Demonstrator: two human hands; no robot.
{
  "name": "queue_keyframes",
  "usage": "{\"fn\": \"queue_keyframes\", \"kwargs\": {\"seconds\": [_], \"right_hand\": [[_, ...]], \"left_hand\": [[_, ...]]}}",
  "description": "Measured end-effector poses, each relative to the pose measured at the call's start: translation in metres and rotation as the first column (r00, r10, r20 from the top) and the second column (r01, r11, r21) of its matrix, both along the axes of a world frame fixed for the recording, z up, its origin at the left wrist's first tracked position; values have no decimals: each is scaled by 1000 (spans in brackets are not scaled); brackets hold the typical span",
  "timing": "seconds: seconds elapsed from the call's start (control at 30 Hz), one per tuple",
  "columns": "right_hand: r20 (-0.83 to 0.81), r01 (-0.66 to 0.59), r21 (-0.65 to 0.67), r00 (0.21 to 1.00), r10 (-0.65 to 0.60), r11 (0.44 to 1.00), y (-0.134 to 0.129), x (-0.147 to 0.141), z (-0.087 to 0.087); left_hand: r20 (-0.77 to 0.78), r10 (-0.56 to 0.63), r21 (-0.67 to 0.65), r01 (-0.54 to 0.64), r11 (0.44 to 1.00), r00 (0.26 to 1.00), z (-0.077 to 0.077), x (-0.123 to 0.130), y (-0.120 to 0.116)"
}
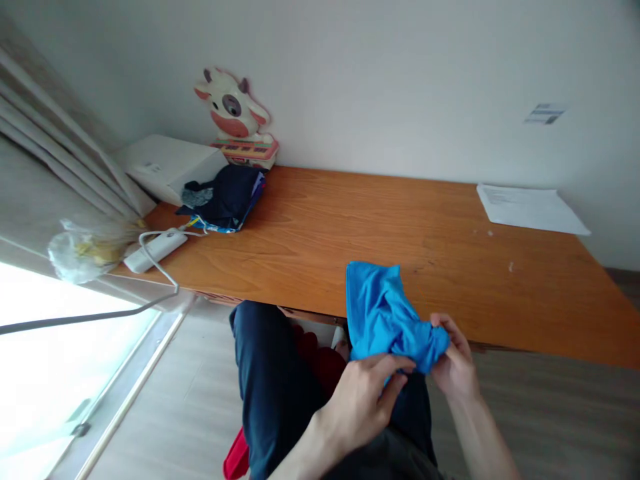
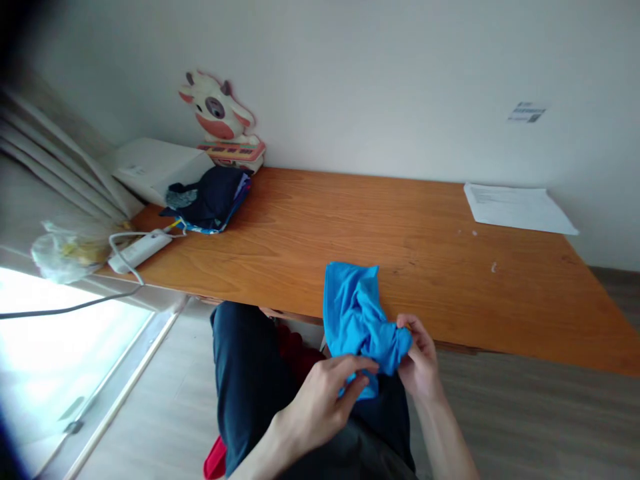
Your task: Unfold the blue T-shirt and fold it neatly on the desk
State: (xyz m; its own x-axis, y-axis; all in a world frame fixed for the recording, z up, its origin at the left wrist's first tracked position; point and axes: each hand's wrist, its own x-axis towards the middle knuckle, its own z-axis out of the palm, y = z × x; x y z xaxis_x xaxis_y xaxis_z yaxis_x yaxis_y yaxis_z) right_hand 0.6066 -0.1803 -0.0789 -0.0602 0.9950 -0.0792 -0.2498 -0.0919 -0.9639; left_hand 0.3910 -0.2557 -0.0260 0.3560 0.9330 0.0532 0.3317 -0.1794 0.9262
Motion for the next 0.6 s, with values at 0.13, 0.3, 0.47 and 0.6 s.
{"fn": "queue_keyframes", "kwargs": {"seconds": [0.13,0.3,0.47,0.6], "right_hand": [[-42,-352,-82,936,350,932,-11,13,28],[-81,-521,-92,853,515,848,-15,7,41],[-132,-636,-102,771,623,765,-17,-18,21],[-35,-712,-96,701,713,696,-25,-29,-4]], "left_hand": [[-44,95,278,-79,957,995,25,-5,20],[32,-144,-8,144,989,989,33,-24,26],[108,-222,-185,239,953,969,17,-46,18],[358,-154,-295,269,917,921,6,-72,1]]}}
